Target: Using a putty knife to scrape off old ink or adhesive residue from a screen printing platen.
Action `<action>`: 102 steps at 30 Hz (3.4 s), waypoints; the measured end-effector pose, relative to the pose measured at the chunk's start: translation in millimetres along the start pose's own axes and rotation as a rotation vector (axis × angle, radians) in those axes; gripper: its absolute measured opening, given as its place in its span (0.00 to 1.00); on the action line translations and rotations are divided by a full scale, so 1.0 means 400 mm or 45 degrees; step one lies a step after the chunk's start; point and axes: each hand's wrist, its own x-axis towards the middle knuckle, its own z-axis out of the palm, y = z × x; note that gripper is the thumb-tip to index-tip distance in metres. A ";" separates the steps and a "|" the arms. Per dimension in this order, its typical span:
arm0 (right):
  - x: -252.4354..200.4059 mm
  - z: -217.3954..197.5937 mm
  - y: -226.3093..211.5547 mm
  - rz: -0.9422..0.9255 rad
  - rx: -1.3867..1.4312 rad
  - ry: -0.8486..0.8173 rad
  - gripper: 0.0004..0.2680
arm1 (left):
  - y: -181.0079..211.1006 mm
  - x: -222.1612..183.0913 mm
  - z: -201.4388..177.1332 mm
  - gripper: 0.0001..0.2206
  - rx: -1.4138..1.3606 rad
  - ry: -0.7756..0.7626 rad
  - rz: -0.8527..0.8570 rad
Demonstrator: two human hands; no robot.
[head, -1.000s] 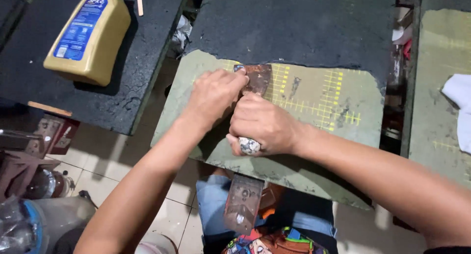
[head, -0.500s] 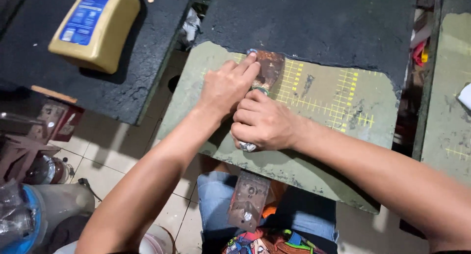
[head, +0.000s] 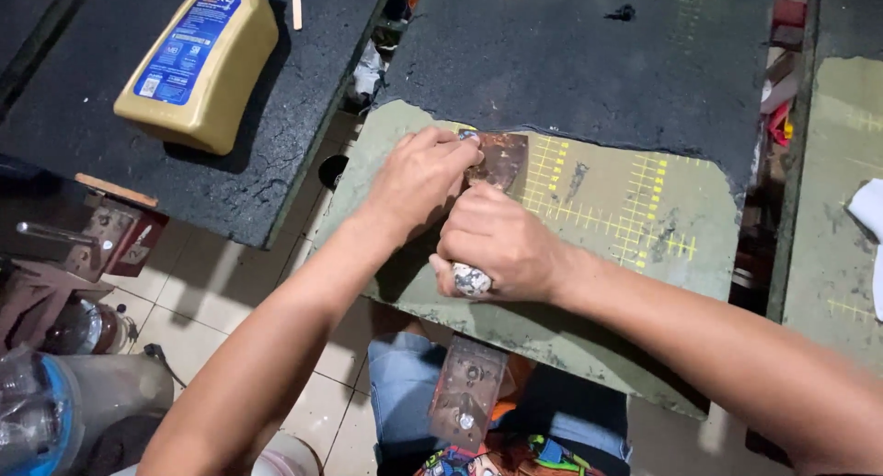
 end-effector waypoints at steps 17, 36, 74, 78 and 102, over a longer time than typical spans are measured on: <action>-0.017 0.012 0.042 -0.149 -0.058 -0.012 0.11 | 0.033 0.018 -0.005 0.06 0.274 -0.028 -0.075; 0.025 0.050 0.013 -0.098 -0.054 0.013 0.09 | -0.049 -0.041 0.015 0.03 0.083 -0.021 0.026; 0.073 0.087 0.036 -0.088 -0.029 0.006 0.09 | -0.061 -0.038 -0.090 0.02 0.056 -0.273 -0.172; 0.083 0.095 0.044 -0.005 -0.018 0.025 0.09 | -0.060 -0.015 -0.107 0.04 0.021 -0.352 -0.272; 0.127 0.092 0.043 -0.121 -0.139 -0.168 0.11 | -0.105 0.018 -0.122 0.07 -0.129 -0.296 -0.411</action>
